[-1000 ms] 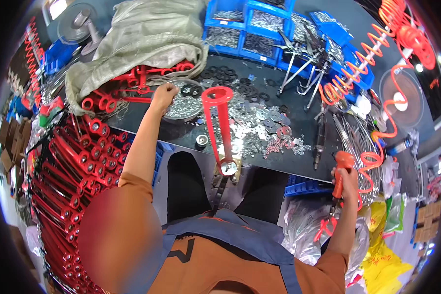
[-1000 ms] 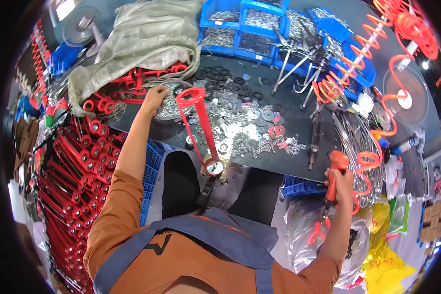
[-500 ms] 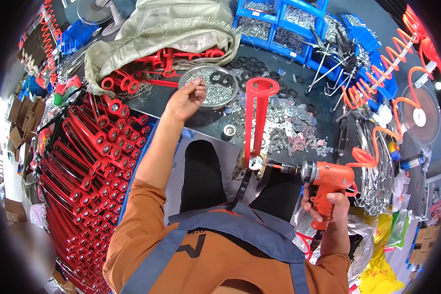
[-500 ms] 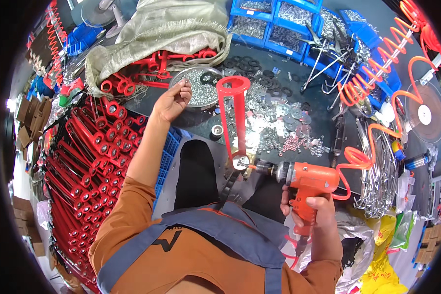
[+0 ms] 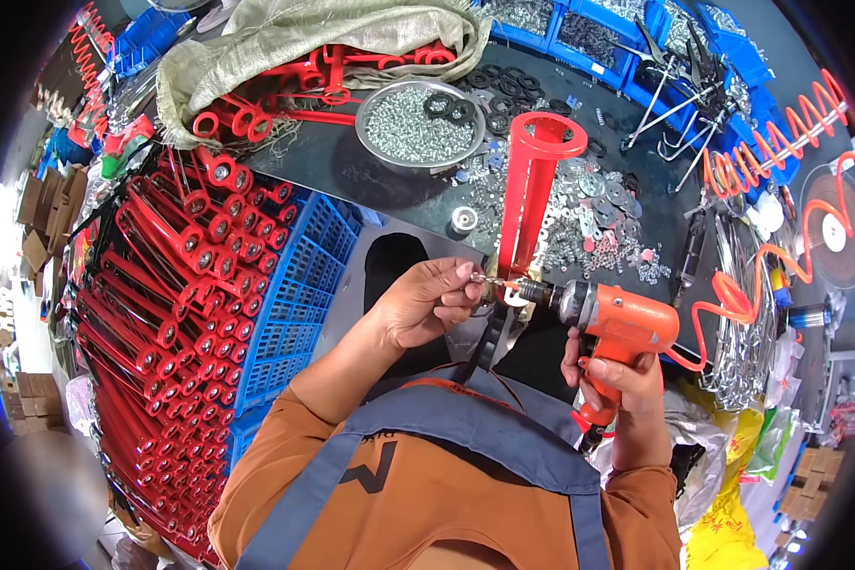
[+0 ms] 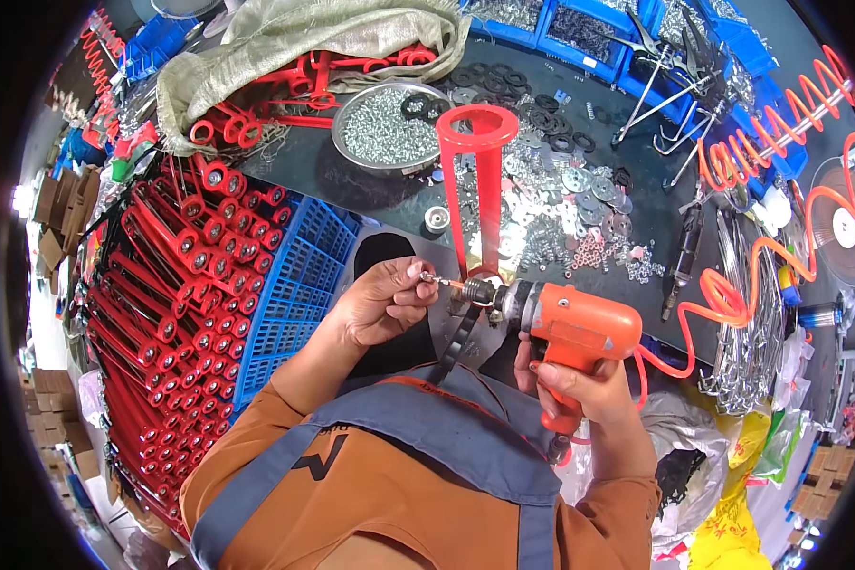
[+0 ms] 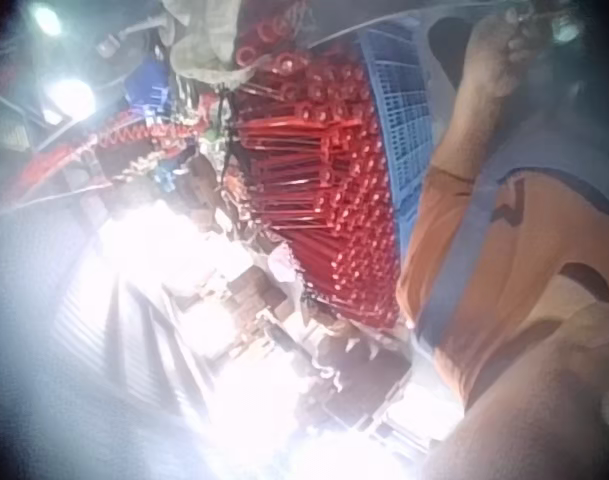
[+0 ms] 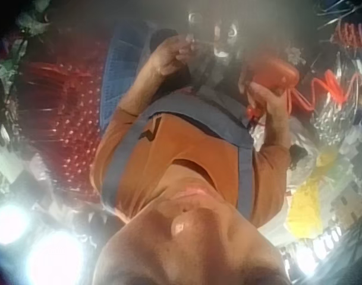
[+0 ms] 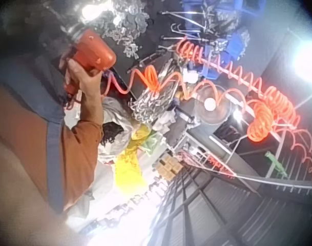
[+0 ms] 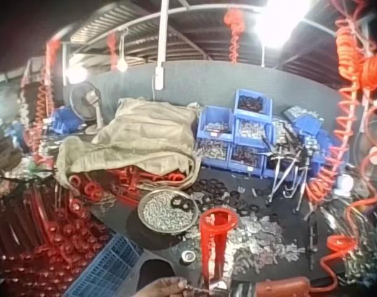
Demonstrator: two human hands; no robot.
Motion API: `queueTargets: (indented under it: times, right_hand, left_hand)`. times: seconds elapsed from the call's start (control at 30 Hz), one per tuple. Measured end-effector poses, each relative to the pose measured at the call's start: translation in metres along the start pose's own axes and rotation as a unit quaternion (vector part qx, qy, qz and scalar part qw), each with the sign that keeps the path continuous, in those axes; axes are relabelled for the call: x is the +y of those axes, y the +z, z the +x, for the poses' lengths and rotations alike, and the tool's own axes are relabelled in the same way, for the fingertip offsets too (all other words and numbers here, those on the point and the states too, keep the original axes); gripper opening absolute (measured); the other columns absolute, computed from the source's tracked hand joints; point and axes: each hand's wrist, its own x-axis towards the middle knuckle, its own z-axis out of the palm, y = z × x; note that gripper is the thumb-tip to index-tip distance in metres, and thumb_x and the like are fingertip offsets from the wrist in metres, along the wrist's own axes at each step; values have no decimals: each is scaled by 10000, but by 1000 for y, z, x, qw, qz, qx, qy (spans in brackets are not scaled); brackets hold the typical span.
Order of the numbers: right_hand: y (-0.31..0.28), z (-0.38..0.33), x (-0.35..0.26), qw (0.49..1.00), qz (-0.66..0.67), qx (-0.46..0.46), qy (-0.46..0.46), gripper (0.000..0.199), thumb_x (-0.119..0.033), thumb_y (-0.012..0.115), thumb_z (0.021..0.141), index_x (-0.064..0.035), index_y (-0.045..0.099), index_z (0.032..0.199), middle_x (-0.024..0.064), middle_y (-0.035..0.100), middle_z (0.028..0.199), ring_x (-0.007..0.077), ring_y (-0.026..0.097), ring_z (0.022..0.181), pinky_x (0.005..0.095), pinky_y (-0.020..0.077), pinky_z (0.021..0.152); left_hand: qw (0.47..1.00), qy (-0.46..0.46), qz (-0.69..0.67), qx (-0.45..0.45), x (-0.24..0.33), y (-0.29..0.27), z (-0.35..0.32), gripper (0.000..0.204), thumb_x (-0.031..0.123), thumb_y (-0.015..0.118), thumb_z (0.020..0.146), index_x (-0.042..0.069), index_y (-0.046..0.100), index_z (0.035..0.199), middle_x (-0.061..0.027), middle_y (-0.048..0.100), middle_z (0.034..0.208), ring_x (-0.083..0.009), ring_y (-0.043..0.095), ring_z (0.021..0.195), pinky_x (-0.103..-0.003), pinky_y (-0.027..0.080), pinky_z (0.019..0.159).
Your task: The person assembles small metal and plastic parts by picking up washers and red plastic components and securing them with a pneumatic tool and a manual drill.
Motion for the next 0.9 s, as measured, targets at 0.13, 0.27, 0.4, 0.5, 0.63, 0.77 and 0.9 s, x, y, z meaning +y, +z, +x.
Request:
queueTargets:
  times: [0.13,0.27,0.4,0.5,0.63,0.77,0.9]
  right_hand:
    - [-10,1,5,999,-25,-22,15,406,6,631,792,60,496,1170,150,630,839,159,564,474,260,459,449]
    - [-8,-3,6,997,-58,-43,-4,437,31,617,807,32,462,1216,152,619,873,172,604,601,240,475,438]
    - [-7,-6,6,996,-65,-54,-13,432,41,620,811,20,464,1214,162,610,893,186,625,725,215,479,421]
    - [-13,-7,4,996,-72,-60,-5,429,37,620,812,17,470,1213,167,610,891,182,621,711,218,477,423]
    - [-17,-16,-7,997,-81,-3,14,423,33,625,808,22,479,1205,160,616,882,162,619,699,219,473,424]
    - [-23,-9,-22,987,-153,27,32,432,17,633,808,17,475,1210,132,622,883,137,629,694,231,487,419]
    - [-28,13,-20,976,-201,18,83,487,2,650,775,-6,468,1227,119,623,899,181,641,724,256,502,417]
  left_hand:
    - [997,27,43,55,-6,6,2,152,149,559,938,0,591,929,-70,566,755,-41,422,590,-144,302,431]
    - [975,104,164,105,-19,11,3,179,163,532,958,17,579,865,-48,569,725,-34,388,509,-147,287,430]
    - [954,116,238,140,-30,12,6,209,184,526,965,28,559,830,-17,545,689,-31,339,465,-156,267,430]
    - [951,129,255,118,-36,2,9,205,207,532,965,23,581,890,13,509,645,-27,321,463,-169,246,428]
    - [837,229,474,148,-45,-5,4,181,186,593,925,17,619,981,19,520,634,-44,439,504,-212,330,446]
    - [544,399,735,60,-51,-19,16,206,106,701,795,51,642,985,-54,565,619,-146,572,531,-289,430,468]
    - [437,403,804,21,-56,-28,30,265,77,718,741,91,645,996,-55,550,607,-214,566,524,-316,442,455]
